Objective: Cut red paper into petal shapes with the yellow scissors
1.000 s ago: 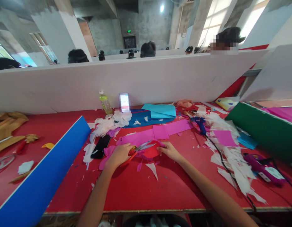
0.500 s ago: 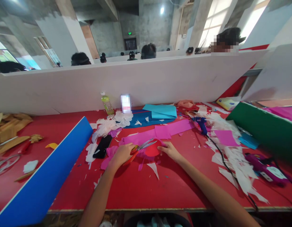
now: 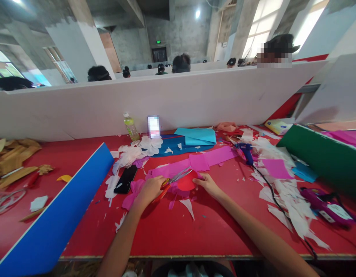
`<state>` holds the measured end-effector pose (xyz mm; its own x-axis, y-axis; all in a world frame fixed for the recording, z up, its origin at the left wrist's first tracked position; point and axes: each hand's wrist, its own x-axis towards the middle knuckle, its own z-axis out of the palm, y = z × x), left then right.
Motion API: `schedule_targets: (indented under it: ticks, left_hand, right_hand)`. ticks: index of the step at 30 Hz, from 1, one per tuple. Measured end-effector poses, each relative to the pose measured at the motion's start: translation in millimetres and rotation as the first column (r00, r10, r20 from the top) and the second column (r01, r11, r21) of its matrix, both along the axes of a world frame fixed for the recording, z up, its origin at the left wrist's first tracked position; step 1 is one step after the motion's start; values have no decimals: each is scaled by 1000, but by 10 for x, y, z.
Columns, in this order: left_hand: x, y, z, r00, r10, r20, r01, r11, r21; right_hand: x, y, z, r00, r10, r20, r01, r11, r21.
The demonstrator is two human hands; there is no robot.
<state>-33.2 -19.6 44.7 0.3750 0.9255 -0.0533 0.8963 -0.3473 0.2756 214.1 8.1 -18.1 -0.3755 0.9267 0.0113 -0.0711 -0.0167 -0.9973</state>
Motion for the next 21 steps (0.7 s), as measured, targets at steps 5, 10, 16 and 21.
schedule_targets:
  ticks: [5, 10, 16, 21]
  left_hand:
    - [-5, 4, -16, 1000, 4, 3, -4, 1000, -6]
    - [-3, -7, 9, 1000, -1, 19, 1, 1000, -1]
    - [22, -17, 38, 1000, 15, -18, -15, 999, -36]
    - [19, 0, 5, 1000, -14, -20, 13, 1000, -5]
  right_hand:
    - [14, 11, 17, 999, -7, 50, 5, 999, 45]
    - [52, 59, -5, 993, 2, 115, -15, 994, 112]
    - [91, 98, -30, 989, 25, 148, -43, 992, 120]
    - [92, 94, -27, 988, 24, 150, -40, 994, 103]
